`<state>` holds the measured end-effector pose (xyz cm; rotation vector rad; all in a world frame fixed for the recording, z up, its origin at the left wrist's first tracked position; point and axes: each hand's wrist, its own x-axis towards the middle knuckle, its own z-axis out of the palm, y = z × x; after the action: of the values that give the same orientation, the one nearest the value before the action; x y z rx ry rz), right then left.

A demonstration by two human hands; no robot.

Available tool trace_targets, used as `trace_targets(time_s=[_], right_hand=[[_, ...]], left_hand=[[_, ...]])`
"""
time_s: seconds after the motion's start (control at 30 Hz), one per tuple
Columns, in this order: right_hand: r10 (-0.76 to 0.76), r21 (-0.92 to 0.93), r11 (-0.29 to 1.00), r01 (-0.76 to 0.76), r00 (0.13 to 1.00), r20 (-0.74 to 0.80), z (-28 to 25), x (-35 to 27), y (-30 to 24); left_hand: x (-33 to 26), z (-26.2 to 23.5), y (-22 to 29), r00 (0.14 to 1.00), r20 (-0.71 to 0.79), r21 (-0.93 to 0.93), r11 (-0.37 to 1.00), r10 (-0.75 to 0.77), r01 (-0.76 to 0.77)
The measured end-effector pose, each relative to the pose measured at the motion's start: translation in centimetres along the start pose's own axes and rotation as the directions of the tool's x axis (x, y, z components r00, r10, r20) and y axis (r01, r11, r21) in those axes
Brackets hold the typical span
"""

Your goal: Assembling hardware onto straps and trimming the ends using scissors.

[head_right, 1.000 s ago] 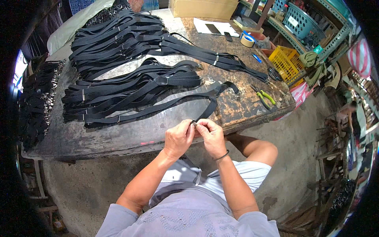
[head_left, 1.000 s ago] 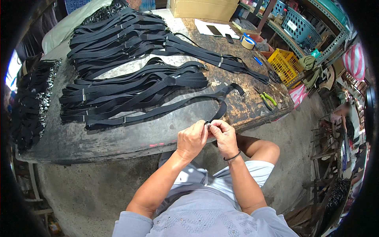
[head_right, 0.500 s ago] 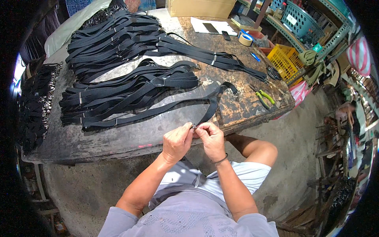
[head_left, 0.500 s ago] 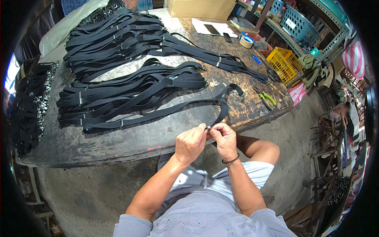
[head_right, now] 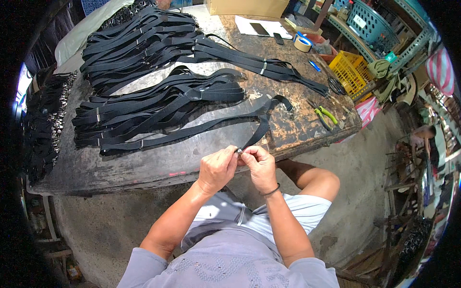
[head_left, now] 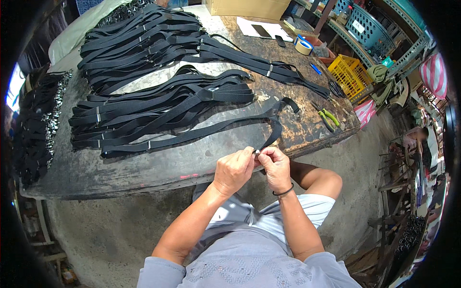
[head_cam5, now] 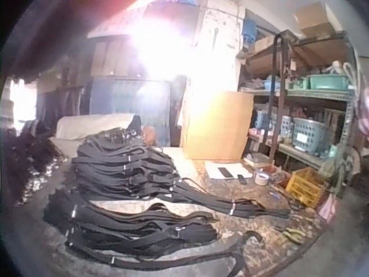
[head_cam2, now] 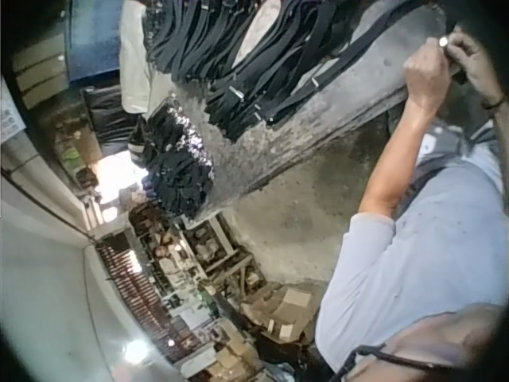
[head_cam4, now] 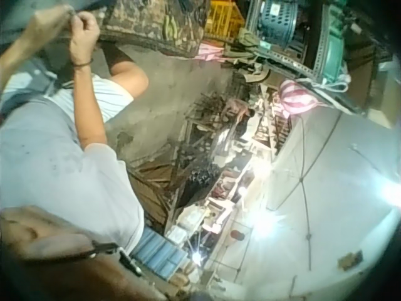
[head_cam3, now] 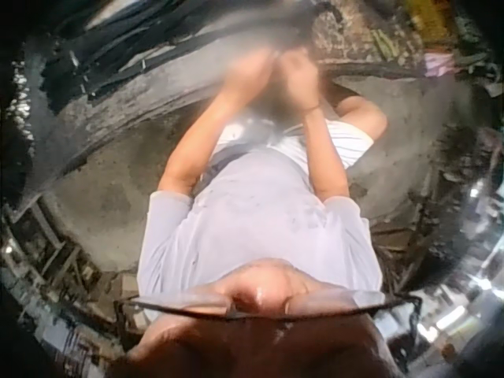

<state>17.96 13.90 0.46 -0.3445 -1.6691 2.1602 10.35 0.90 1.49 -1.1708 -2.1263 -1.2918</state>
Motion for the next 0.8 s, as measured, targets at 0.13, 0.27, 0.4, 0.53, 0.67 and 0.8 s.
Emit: trace_targets(time_s=[0.13, 0.27, 0.4, 0.53, 0.67, 0.8], right_hand=[[-0.002, -0.013, 1.0, 0.002, 1.0, -0.01, 0.1, 0.0, 0.0], [-0.003, -0.029, 1.0, 0.003, 1.0, -0.001, 0.1, 0.0, -0.1], [-0.011, -0.067, 0.998, 0.01, 1.0, -0.014, 0.2, 0.0, -0.2], [0.012, -0.059, 0.998, -0.012, 1.0, -0.008, 0.5, 0.0, -0.7], [0.034, -0.071, 0.997, -0.034, 0.999, -0.001, 0.5, 0.2, -0.9], [0.053, -0.087, 0.995, -0.053, 0.999, -0.001, 0.3, 0.2, -0.8]], left_hand=[[0.0, 0.1, -0.1, 1.0, 0.01, 0.028, 1.0, -0.008, 0.007], [0.0, 0.2, -0.2, 1.0, 0.01, 0.03, 1.0, 0.001, -0.001], [0.0, 0.2, -0.2, 1.0, 0.004, 0.029, 1.0, 0.008, -0.008], [-0.1, 0.3, -0.3, 1.0, -0.02, 0.028, 1.0, 0.014, -0.014], [-0.1, 0.3, -0.3, 1.0, -0.011, 0.018, 1.0, 0.008, -0.008], [-0.1, 0.2, -0.3, 1.0, -0.012, 0.012, 1.0, 0.015, -0.014]])
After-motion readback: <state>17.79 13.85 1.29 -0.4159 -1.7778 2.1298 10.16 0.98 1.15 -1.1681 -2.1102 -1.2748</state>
